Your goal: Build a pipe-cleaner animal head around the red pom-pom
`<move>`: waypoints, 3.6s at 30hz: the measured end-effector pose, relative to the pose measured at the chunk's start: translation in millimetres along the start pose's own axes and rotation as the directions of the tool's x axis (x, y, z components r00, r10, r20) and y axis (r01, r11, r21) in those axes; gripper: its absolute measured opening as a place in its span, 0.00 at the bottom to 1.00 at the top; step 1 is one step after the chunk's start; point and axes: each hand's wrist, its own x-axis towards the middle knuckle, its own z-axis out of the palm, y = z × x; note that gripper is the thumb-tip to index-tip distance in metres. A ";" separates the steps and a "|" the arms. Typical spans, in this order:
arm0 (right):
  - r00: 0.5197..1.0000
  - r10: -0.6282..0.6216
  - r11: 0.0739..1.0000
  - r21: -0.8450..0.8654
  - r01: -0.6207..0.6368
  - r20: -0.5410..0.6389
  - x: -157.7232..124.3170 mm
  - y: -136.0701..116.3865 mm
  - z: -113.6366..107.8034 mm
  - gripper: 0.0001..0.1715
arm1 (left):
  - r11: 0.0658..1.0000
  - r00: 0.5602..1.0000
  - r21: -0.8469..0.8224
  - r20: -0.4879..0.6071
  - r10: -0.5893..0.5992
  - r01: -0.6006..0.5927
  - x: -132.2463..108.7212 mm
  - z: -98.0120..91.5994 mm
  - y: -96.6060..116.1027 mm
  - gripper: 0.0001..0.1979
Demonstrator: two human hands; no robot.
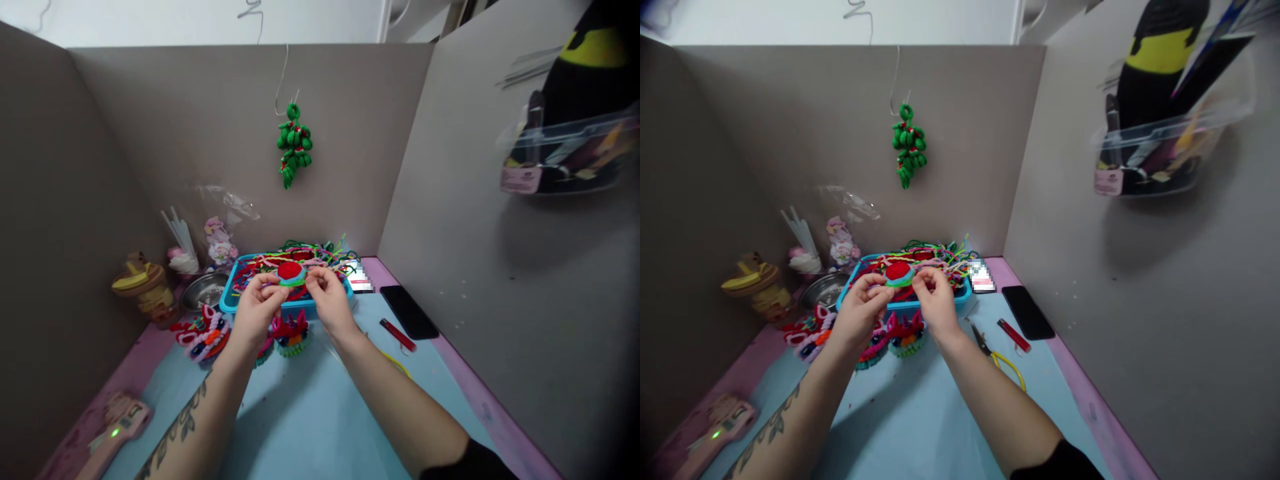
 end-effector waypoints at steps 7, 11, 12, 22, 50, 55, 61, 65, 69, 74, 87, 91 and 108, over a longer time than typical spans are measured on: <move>0.918 -0.393 0.872 -0.339 0.353 -0.053 -14.7 -14.2 -3.9 0.06 | 0.995 0.983 0.028 -0.153 0.098 -0.095 -8.2 11.7 1.9 0.19; 0.877 -0.476 0.818 -0.395 0.418 -0.058 -17.4 -14.8 -3.8 0.05 | 0.993 0.978 -0.002 -0.176 0.113 -0.115 -12.6 16.5 -0.4 0.18; 0.873 -0.484 0.812 -0.403 0.422 -0.060 -17.1 -14.4 -3.8 0.04 | 0.993 0.978 -0.008 -0.173 0.113 -0.116 -13.5 17.4 -1.3 0.18; 0.906 -0.416 0.852 -0.380 0.359 -0.078 -11.8 -12.6 -6.8 0.05 | 0.992 0.985 -0.017 -0.127 0.118 -0.122 -17.2 22.7 -4.7 0.18; 0.999 -0.045 0.983 0.176 0.043 0.007 -6.2 -6.9 2.6 0.09 | 0.991 0.991 0.059 -0.051 0.120 -0.117 -15.5 18.3 0.2 0.16; 0.998 -0.061 0.984 0.170 0.057 0.022 -5.2 -13.0 -1.2 0.07 | 0.988 0.989 0.055 -0.016 0.144 -0.143 -15.2 18.0 1.0 0.16; 0.992 -0.088 0.993 -0.072 0.095 0.091 -4.4 -14.8 -6.3 0.04 | 0.990 0.994 -0.132 -0.106 0.032 -0.046 -10.2 16.3 2.3 0.22; 0.988 -0.149 0.981 -0.114 0.154 0.045 -10.4 -10.5 -1.7 0.08 | 0.958 0.991 -0.283 -0.105 -0.084 0.051 -7.9 16.2 0.3 0.23; 0.981 -0.189 0.978 -0.098 0.184 -0.046 -19.7 -6.0 6.5 0.10 | 0.922 0.985 -0.365 -0.058 -0.161 0.129 -8.9 17.9 -2.1 0.22; 0.988 -0.144 0.989 0.030 0.146 -0.060 -23.9 3.9 13.1 0.14 | 0.908 0.983 -0.404 -0.088 -0.161 0.113 -10.7 19.9 -3.3 0.22; 0.987 -0.158 0.987 -0.024 0.157 -0.025 -19.7 6.0 10.1 0.10 | 0.921 0.982 -0.389 -0.156 -0.109 0.040 -10.4 20.9 -4.8 0.22; 0.961 -0.272 0.962 -0.034 0.270 -0.053 -17.9 -2.0 6.6 0.12 | 0.828 0.968 -0.548 -0.121 -0.218 0.118 -6.7 16.4 -0.6 0.20; 0.662 -0.728 0.531 -0.465 0.709 0.178 -23.2 -14.4 -7.2 0.15 | 0.372 0.819 -0.786 0.278 -0.501 0.495 -19.3 21.2 4.1 0.17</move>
